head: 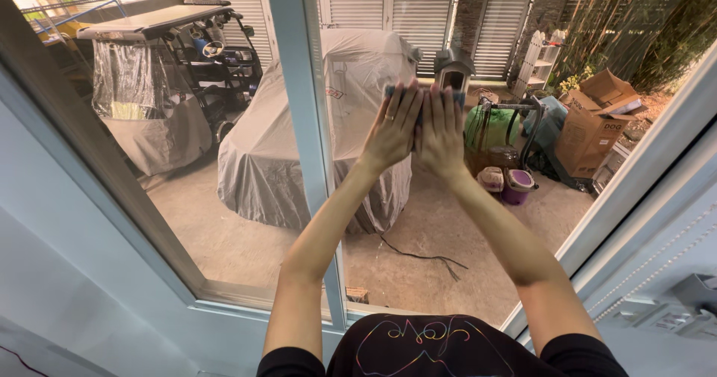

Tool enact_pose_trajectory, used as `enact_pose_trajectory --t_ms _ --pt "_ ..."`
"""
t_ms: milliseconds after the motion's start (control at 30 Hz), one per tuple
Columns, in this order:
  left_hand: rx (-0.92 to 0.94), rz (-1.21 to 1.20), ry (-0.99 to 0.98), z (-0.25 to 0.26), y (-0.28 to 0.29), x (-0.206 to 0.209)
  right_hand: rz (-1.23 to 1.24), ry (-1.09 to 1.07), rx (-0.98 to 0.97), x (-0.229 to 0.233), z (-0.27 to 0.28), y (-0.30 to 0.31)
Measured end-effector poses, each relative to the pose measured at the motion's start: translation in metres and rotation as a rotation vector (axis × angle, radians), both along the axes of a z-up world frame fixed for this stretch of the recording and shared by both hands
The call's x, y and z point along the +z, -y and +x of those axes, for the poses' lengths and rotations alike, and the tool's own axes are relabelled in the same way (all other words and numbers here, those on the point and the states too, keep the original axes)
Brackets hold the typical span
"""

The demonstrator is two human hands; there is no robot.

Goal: The person wipes the glass pane of a white sliding door using a cloth and then cleans the bottom track.

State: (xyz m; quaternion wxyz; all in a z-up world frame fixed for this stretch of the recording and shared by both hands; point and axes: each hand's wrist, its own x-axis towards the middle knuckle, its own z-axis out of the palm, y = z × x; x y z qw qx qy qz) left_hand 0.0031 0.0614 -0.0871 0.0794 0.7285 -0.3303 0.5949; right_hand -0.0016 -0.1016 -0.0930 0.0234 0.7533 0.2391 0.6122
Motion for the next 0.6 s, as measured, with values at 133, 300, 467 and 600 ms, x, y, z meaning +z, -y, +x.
enact_pose_trajectory --t_ms 133,300,467,600 --pt "0.05 -0.007 -0.069 -0.002 -0.01 -0.035 -0.042 -0.063 0.024 -0.027 -0.009 -0.007" --pt "0.052 -0.016 -0.068 0.006 -0.025 -0.007 -0.074 -0.015 0.051 0.007 -0.003 -0.022" --pt "0.059 -0.05 -0.024 0.011 -0.049 0.053 -0.051 -0.002 0.084 0.066 -0.005 -0.05" --pt "0.024 -0.108 0.01 0.007 -0.049 0.057 -0.024 -0.028 0.127 0.07 -0.01 -0.056"
